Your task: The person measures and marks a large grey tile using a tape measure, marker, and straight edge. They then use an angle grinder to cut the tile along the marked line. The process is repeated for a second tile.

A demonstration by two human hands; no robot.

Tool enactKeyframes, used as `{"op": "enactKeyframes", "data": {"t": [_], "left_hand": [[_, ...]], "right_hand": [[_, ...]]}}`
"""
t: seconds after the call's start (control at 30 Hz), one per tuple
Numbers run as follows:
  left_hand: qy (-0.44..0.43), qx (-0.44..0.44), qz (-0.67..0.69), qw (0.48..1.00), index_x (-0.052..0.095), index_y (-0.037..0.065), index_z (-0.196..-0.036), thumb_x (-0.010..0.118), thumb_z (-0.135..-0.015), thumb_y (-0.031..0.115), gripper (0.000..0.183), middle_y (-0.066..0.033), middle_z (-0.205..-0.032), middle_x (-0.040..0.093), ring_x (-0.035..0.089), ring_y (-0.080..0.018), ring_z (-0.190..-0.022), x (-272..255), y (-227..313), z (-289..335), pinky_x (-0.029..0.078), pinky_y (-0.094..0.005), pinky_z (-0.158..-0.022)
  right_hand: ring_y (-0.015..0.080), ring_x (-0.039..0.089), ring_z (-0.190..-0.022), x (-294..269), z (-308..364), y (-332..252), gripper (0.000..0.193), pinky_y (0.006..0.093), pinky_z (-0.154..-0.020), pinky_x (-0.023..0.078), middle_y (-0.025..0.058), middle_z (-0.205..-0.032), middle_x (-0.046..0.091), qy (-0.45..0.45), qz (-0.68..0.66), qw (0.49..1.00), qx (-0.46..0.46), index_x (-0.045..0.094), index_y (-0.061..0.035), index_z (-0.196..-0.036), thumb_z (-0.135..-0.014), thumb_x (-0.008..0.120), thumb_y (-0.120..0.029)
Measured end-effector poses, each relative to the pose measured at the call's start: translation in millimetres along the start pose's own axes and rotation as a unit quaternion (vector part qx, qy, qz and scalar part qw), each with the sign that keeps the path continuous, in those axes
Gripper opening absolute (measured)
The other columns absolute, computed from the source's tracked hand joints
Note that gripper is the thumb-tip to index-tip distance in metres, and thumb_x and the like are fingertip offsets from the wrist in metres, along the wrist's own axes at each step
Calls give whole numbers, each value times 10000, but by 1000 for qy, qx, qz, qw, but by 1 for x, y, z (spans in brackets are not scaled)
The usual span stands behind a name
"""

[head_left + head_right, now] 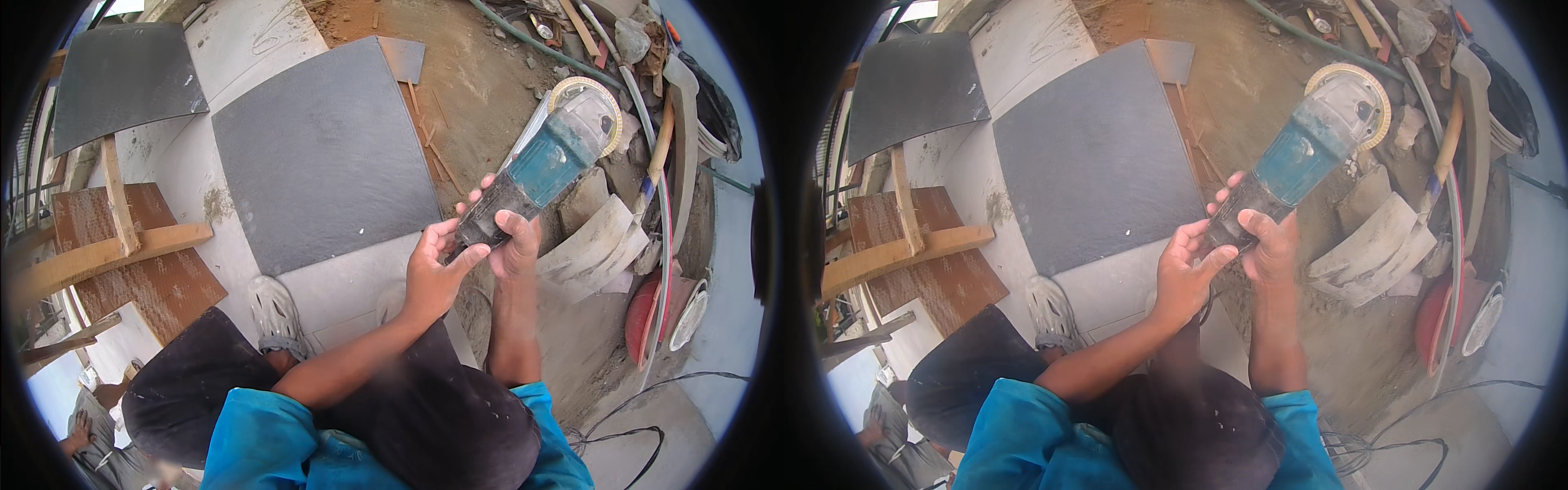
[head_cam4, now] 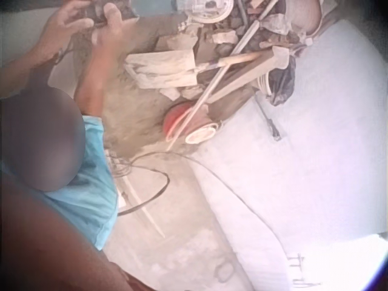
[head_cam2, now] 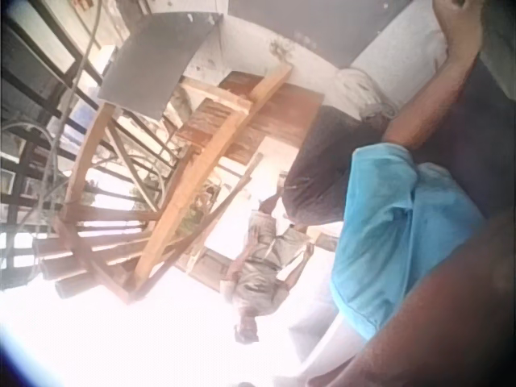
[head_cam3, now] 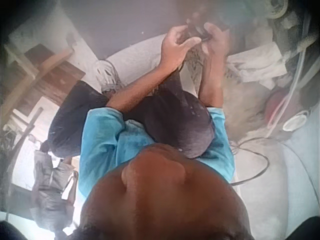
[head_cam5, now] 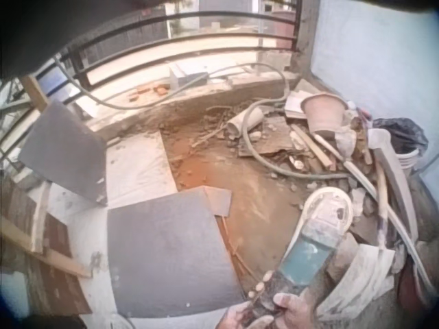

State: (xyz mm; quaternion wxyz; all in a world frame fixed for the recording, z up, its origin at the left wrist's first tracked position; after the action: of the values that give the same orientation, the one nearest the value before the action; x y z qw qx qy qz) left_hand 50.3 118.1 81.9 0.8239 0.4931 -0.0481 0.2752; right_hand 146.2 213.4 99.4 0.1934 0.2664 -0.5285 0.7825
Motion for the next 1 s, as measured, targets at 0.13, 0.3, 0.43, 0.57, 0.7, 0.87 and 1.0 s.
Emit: {"op": "enactKeyframes", "data": {"t": [0.13,0.3,0.43,0.57,0.7,0.87,1.0], "left_hand": [[120,83,99,984,566,-20,-1159,837,-867,135,427,-115,-1134,680,629,-133,-1021,-12,9,-1,510,-289,-902],[175,120,58,976,584,-10,-1070,837,-871,142,356,-101,-1091,682,614,-115,-965,-40,22,-16,507,-276,-872],[206,17,-18,978,622,9,-1006,785,-930,236,290,-85,-989,689,628,-111,-960,-58,13,-34,491,-243,-859],[68,-89,-156,981,620,-43,-1109,655,-947,591,655,-160,-1016,699,687,-226,-1029,-99,19,-94,530,-345,-899],[110,94,-159,977,404,-103,-1382,727,-872,603,928,-315,-1278,596,672,-310,-1080,-134,108,-158,531,-424,-943],[49,150,-191,969,396,-127,-1307,850,-795,415,873,-212,-1101,614,671,-241,-938,-132,146,-248,567,-341,-818],[36,115,-212,970,442,-126,-1242,828,-779,277,724,-145,-962,629,656,-196,-818,-134,139,-278,551,-317,-724]], "right_hand": [[256,674,-979,29,-13,9,411,434,-813,624,139,-1053,615,17,-10,1000,1,560,36,-1175,-823,750,-54],[244,688,-897,49,-35,33,477,422,-777,632,137,-1047,614,42,1,999,18,536,13,-1210,-786,754,3],[216,672,-860,50,-64,53,536,364,-781,598,108,-1031,621,43,156,987,21,520,4,-1204,-721,753,2],[308,698,-919,54,-104,51,707,414,-834,565,177,-1033,679,56,423,902,-64,493,17,-1307,-669,767,-115],[390,689,-1058,91,-124,70,842,476,-901,544,266,-1088,698,2,572,820,17,424,16,-1426,-695,780,-204],[418,696,-1036,118,-147,108,803,500,-885,553,264,-1074,712,-56,651,756,35,402,35,-1436,-735,730,-184],[398,704,-1033,108,-163,119,738,496,-882,553,245,-1051,723,-30,660,750,20,445,53,-1373,-738,726,-198]]}}
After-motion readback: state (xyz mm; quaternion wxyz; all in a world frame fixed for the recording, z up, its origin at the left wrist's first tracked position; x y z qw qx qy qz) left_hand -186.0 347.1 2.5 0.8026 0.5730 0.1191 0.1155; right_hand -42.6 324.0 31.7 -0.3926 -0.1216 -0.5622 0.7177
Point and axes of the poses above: each hand's wrist, its own z-axis away from the middle knuckle, its own x-axis out of the palm, y = z × x, the point moved 8 cm from there along -z, towards the middle knuckle
